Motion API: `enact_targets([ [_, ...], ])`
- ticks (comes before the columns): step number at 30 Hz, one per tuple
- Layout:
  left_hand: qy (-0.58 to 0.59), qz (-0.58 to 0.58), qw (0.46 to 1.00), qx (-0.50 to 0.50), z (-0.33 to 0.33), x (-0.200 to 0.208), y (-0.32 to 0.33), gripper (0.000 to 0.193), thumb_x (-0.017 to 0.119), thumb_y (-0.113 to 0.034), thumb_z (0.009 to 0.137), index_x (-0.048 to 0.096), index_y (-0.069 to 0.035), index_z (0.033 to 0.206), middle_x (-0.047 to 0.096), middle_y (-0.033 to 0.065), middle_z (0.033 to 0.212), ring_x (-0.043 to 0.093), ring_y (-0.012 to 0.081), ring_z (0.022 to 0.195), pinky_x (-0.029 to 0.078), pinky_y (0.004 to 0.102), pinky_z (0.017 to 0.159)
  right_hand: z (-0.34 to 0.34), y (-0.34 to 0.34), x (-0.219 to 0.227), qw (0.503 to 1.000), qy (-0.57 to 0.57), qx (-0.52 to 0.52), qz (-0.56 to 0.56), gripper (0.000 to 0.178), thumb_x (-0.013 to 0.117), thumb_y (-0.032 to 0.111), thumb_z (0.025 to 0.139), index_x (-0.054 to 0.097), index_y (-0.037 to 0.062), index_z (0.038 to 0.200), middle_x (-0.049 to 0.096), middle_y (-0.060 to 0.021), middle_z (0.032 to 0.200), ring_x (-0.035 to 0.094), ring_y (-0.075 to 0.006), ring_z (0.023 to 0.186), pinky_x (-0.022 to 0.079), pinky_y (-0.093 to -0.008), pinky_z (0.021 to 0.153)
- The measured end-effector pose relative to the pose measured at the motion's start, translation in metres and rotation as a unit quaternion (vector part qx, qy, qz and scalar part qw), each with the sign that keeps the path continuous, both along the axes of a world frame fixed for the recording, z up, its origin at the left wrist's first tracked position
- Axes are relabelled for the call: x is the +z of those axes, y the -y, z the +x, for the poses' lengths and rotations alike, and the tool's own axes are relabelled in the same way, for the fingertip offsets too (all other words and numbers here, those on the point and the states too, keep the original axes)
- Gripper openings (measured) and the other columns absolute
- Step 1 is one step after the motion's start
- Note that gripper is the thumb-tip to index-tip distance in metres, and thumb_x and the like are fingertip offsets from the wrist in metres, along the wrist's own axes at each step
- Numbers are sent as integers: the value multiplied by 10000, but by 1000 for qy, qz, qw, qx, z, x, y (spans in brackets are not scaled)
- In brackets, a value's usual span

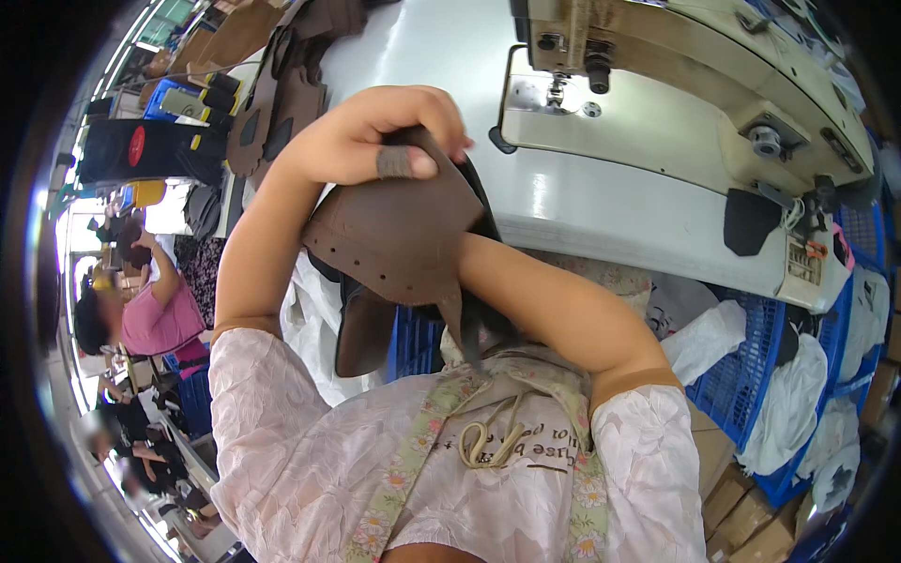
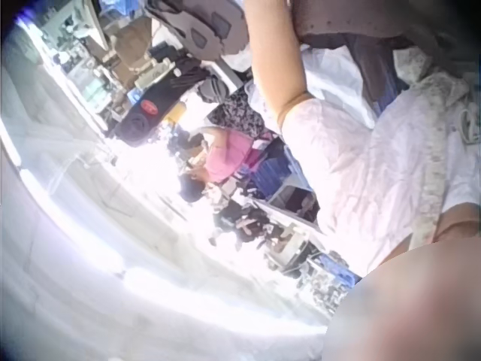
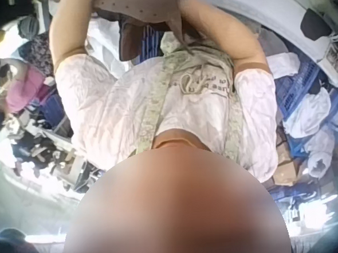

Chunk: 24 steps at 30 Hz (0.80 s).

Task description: Sewing leather components together using an industrial sewing machine and then organizing finished pieces into bags.

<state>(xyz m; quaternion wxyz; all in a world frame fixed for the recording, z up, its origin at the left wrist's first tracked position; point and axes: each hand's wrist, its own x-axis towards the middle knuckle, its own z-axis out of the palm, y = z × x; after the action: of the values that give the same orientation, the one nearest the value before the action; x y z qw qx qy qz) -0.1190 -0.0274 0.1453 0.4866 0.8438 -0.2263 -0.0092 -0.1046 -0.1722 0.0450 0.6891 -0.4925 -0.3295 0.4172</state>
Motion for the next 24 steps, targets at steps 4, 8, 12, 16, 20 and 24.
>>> enact_targets([
  [4,-52,-23,997,42,0,-18,-20,157,673,-148,899,589,-17,921,626,103,964,619,256,977,479,381,899,5,9,-4,1000,-19,-22,-13,215,566,176,952,611,-2,1065,615,-82,915,628,-174,925,489,-300,801],
  [8,-89,-43,992,79,4,-32,-33,151,669,-124,901,568,-15,928,607,94,980,610,246,998,468,370,910,41,59,2,998,-11,-27,-47,261,544,230,981,603,-10,1066,619,-82,890,630,-185,883,496,-314,769],
  [12,-173,-63,970,159,16,-39,-37,115,636,-96,923,565,-24,978,615,53,1008,581,149,988,463,298,869,57,109,4,993,80,0,-88,460,536,407,989,598,-32,1112,673,-119,903,639,-247,785,510,-368,735],
  [16,-204,-17,970,129,37,-49,-31,101,618,-87,935,577,-30,1008,608,10,989,545,86,926,453,261,816,48,130,-9,988,141,49,-35,621,577,558,923,590,-11,1172,666,-190,994,648,-263,929,493,-384,800],
  [20,-235,87,954,167,57,-55,-28,119,643,-94,920,592,-29,1007,598,12,944,546,99,911,447,273,832,32,137,-18,976,213,-20,-35,523,652,458,883,611,-4,1126,662,-223,888,672,-342,884,511,-417,751],
  [24,-113,202,962,144,78,-59,-16,154,676,-148,902,615,-37,990,626,62,929,579,176,880,467,332,834,19,133,-17,909,374,-95,-157,278,607,252,906,621,24,1064,645,-178,695,633,-395,645,512,-462,597],
])
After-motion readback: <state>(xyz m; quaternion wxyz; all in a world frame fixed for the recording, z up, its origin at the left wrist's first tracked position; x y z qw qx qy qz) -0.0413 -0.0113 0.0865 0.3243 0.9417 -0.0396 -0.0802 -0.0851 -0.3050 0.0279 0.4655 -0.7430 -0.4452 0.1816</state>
